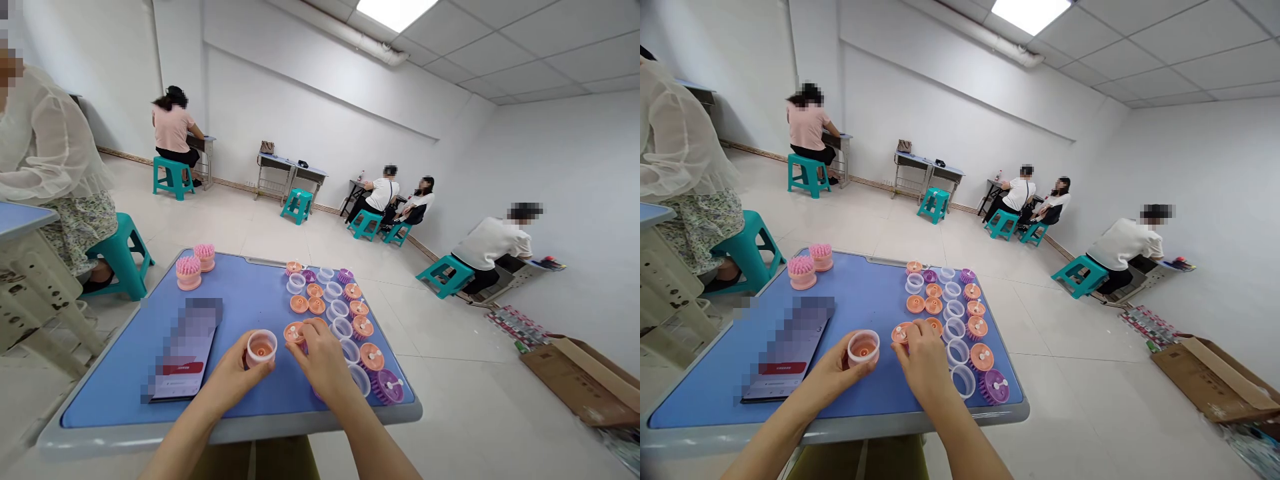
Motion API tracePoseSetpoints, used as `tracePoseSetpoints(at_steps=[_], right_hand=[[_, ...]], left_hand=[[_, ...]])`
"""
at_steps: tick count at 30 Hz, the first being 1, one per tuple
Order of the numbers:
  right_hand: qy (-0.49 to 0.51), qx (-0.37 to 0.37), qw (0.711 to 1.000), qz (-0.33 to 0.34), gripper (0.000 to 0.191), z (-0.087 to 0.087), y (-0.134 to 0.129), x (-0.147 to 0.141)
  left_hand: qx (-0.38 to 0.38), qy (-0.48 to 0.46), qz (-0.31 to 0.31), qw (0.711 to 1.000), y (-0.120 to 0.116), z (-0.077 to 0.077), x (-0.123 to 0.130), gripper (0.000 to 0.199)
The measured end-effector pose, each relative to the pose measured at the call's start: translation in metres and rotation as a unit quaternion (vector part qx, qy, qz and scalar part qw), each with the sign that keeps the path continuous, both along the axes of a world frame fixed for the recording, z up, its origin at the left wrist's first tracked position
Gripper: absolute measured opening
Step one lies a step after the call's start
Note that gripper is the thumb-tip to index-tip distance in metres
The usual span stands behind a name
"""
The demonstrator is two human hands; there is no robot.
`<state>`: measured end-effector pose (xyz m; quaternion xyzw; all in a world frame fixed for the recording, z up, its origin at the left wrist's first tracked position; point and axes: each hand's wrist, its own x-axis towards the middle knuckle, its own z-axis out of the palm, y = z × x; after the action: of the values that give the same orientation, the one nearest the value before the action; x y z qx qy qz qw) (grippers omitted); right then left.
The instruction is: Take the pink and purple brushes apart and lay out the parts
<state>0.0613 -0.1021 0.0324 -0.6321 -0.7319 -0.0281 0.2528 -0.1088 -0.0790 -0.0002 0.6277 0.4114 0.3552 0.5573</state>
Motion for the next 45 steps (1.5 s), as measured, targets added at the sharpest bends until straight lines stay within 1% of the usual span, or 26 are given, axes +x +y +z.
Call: tracePoseSetpoints(at_steps=[7,11,13,15,17,19,21,22,25,27,29,31,35,37,39,41,45], right_hand=[[-0.031,-0.017,0.999,-0.014,0.009,-0.011,0.008,0.002],[-0.040,-0.036,0.998,-0.021,0.006,-0.014,0.008,0.003],[-0.048,-0.052,0.997,-0.025,0.007,-0.014,0.008,0.004],[-0.051,-0.061,0.996,-0.029,0.012,-0.012,0.006,0.005],[-0.040,-0.049,0.997,-0.032,0.014,-0.007,0.001,0.007],[-0.010,-0.016,0.999,-0.032,0.012,-0.001,-0.007,0.007],[0.040,0.003,0.999,-0.016,0.012,0.006,-0.017,0.004],[0.068,-0.004,0.998,0.003,0.014,0.009,-0.023,0.001],[0.122,-0.075,0.986,0.081,0.032,0.015,-0.036,-0.008],[0.134,-0.123,0.978,0.106,0.043,0.015,-0.040,-0.013],[0.159,-0.156,0.970,0.101,0.044,0.013,-0.039,-0.014],[0.211,-0.182,0.956,0.089,0.042,0.011,-0.036,-0.012],[0.337,-0.217,0.910,0.105,0.034,0.005,-0.033,-0.003],[0.383,-0.231,0.886,0.121,0.032,0.003,-0.033,0.001],[0.401,-0.236,0.876,0.127,0.030,0.002,-0.034,0.002],[0.386,-0.216,0.886,0.139,0.030,0.002,-0.035,0.003],[0.286,-0.138,0.933,0.169,0.039,0.004,-0.038,0.006]], left_hand=[[0.024,0.033,0.003,0.999,0.000,-0.001,0.000,0.035],[0.032,0.053,0.024,0.998,0.000,-0.001,0.002,0.037],[0.038,0.067,0.033,0.996,0.000,0.000,0.002,0.034],[0.046,0.081,0.033,0.995,0.000,0.000,0.002,0.031],[0.055,0.093,0.032,0.994,-0.001,0.001,0.001,0.031],[0.066,0.102,0.025,0.992,-0.002,0.002,0.001,0.031],[0.089,0.110,0.018,0.990,-0.003,0.003,0.002,0.029],[0.108,0.112,0.014,0.988,-0.004,0.002,0.002,0.027],[0.174,0.108,-0.015,0.979,-0.006,0.002,0.004,0.025],[0.188,0.102,-0.048,0.976,-0.007,0.003,0.005,0.026],[0.168,0.100,-0.067,0.978,-0.009,0.006,0.004,0.027],[0.133,0.084,-0.069,0.985,-0.010,0.008,0.003,0.030],[0.064,0.000,-0.077,0.995,-0.012,0.007,-0.001,0.043],[0.037,-0.022,-0.087,0.995,-0.011,0.004,-0.002,0.046],[0.015,-0.022,-0.093,0.995,-0.009,0.002,-0.002,0.047],[0.003,-0.015,-0.090,0.996,-0.006,0.000,-0.002,0.045],[-0.012,-0.014,-0.075,0.997,-0.003,-0.002,-0.001,0.041]])
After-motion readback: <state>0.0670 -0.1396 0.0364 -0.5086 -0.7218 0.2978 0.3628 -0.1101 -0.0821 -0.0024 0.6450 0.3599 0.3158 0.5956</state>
